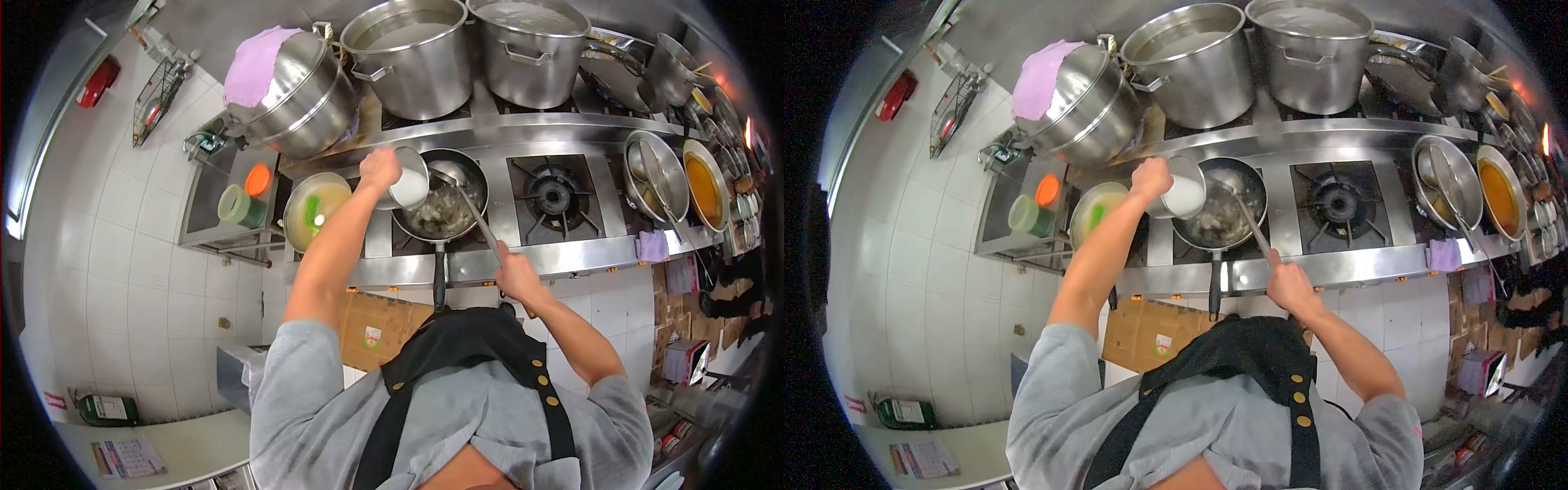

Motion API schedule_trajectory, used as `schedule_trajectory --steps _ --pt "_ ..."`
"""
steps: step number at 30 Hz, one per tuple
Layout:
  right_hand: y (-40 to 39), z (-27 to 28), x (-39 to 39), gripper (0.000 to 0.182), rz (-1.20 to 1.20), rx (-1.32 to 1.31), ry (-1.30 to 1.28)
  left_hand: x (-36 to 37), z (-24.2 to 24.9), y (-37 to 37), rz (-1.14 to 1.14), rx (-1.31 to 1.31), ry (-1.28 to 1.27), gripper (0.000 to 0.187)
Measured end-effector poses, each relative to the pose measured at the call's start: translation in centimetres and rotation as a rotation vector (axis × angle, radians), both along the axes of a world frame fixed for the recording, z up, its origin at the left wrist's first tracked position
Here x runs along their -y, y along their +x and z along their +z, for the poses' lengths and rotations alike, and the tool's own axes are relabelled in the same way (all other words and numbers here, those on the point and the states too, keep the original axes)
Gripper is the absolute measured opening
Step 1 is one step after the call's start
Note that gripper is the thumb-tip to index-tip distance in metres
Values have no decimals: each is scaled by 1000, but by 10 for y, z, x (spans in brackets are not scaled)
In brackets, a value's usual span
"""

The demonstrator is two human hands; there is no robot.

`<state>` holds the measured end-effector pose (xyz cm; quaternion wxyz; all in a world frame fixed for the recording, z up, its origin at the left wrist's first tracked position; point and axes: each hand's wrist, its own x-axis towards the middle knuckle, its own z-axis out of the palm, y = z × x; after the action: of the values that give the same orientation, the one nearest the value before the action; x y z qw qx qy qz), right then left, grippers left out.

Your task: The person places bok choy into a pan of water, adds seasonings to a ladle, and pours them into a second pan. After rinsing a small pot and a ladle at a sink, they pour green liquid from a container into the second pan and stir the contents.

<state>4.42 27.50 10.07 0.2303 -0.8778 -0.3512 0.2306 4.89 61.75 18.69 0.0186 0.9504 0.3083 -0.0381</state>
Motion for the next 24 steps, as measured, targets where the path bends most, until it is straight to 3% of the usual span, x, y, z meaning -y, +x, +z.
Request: schedule_trajectory --steps 2,6,8,9,10,12,13,17,19,20,22,24 --pt "12 -30 -2 61 46 163 14 2 -2 5 -19 -13 -1 24" --pt "14 -40 -10 61 39 198 -14 8 -6 11 -25 -16 -6 25" --pt "-4 -39 -11 63 -27 -39 47 8 -5 12 -21 -21 -2 25" --pt "-11 -49 -9 43 -20 56 367 8 -5 11 -17 -21 2 25" --pt "-8 -53 -9 43 -19 55 367 8 -5 11 -12 -20 4 25" --pt "-6 -21 -9 31 -415 -1256 484 5 -5 10 23 -17 -20 27" --pt "-8 -20 -9 26 -458 -1318 488 1 -3 10 58 -13 -40 29" --pt "-29 5 0 25 -426 -1199 473 -16 5 2 137 -17 -130 24" --pt "-36 10 5 41 -322 -825 368 -17 19 -2 181 -98 -230 18" --pt "-35 6 7 41 -317 -829 352 -18 23 -3 193 -102 -242 18" --pt "-29 -3 11 52 -99 -154 259 -20 24 -5 267 -28 -321 19" --pt "-26 9 13 53 -107 -117 227 -26 23 -2 277 -31 -329 19"
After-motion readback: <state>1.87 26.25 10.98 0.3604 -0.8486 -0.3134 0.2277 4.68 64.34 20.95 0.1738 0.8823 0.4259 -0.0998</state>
